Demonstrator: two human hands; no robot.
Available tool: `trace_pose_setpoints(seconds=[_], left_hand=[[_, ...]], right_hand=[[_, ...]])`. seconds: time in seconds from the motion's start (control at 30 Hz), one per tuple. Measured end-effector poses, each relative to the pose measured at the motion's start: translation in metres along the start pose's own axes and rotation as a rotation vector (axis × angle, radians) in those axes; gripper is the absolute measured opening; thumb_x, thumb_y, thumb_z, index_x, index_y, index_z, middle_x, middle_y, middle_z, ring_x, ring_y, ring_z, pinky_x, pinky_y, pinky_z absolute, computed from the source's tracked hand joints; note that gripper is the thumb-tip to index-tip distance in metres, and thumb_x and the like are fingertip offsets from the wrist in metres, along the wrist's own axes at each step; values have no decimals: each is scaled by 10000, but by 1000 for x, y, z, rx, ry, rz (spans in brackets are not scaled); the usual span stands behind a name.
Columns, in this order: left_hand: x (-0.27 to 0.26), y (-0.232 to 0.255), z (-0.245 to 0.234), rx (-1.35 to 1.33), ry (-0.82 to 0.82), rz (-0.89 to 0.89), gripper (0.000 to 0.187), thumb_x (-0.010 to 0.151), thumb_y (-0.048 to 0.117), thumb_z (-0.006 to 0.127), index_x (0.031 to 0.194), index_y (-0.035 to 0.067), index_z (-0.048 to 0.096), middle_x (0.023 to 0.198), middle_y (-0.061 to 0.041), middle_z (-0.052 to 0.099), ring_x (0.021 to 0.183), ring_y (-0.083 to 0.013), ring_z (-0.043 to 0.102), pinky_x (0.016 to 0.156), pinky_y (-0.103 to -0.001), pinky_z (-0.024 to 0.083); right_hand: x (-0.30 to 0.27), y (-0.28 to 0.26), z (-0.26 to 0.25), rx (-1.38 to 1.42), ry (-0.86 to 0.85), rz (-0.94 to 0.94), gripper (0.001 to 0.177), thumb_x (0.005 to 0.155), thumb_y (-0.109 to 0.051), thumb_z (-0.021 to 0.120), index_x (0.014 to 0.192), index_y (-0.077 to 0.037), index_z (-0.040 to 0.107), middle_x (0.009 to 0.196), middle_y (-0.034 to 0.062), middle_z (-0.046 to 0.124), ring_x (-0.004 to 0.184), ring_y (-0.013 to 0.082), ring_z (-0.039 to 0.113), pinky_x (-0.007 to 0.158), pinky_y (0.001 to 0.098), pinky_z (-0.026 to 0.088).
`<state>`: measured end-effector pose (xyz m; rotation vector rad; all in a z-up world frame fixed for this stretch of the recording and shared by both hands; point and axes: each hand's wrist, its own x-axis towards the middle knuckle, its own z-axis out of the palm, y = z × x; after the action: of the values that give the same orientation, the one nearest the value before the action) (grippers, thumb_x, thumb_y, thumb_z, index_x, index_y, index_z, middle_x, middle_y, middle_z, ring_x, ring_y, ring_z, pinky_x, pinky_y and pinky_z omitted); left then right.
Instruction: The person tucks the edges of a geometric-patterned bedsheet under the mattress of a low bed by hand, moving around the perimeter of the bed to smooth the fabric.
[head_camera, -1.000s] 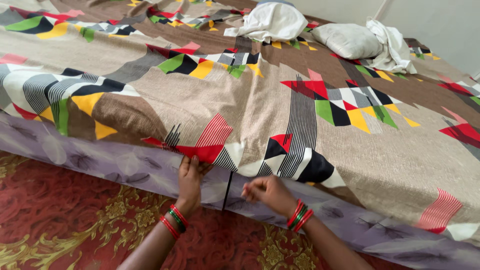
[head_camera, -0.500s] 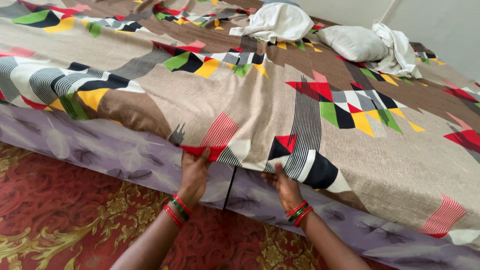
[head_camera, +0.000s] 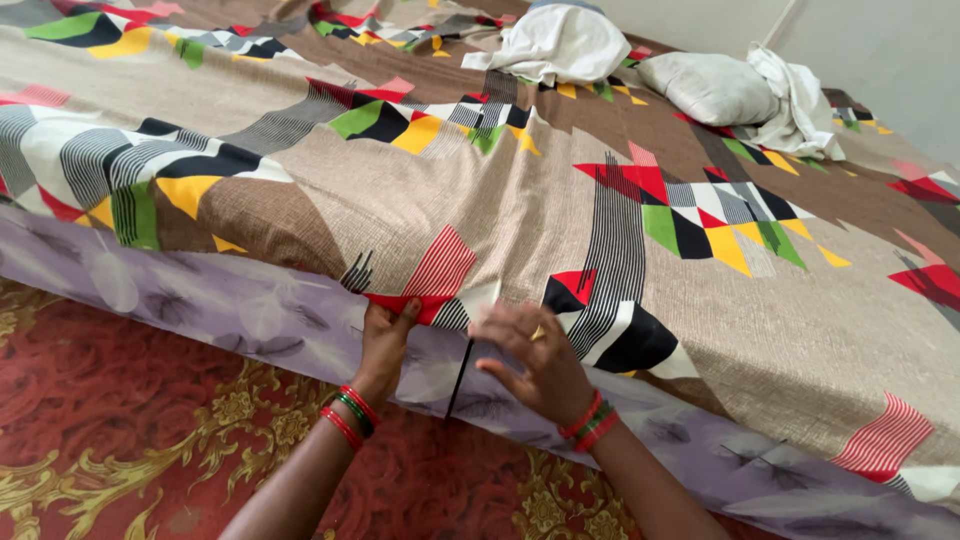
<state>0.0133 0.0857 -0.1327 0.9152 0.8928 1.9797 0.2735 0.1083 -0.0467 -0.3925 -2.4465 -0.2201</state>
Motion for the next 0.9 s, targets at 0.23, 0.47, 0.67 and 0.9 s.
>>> trace_pose_setpoints(seconds=[0.23, 0.47, 0.67, 0.9], left_hand=[[-12, 63, 0, 1123, -141, 6, 372, 1066, 394, 646, 1000, 31, 692, 958, -159, 728, 793, -297, 683, 726, -415, 532], [-23, 181, 44, 1465, -41, 237, 332, 1013, 421, 585, 977, 115, 706, 925, -89, 691, 684, -267, 668, 599, -409, 550], [9, 165, 25, 1466, 117, 663, 223, 937, 369, 685, 880, 155, 706, 919, -34, 711, 917, -272, 640, 856, -425, 496], [13, 139, -35, 1449, 67, 756, 224, 950, 279, 704, 868, 86, 624, 859, -87, 642, 863, -320, 603, 808, -464, 456]], right_hand=[[21, -2, 36, -549, -236, 111, 956, 907, -555, 640, 1645, -315, 81, 1712, 116, 2, 1573, 280, -43, 1199, 680, 97], [16, 0, 52, -518, -174, 139, 897, 942, -543, 613, 1656, -297, 128, 1719, 142, 13, 1585, 304, -37, 1200, 692, 54], [13, 0, 50, -517, -186, 136, 898, 934, -559, 610, 1652, -305, 134, 1718, 140, 14, 1585, 300, -36, 1198, 691, 41], [10, 9, 51, -540, -144, 61, 909, 921, -607, 599, 1647, -343, 119, 1714, 129, -37, 1579, 309, -70, 1203, 687, 15]])
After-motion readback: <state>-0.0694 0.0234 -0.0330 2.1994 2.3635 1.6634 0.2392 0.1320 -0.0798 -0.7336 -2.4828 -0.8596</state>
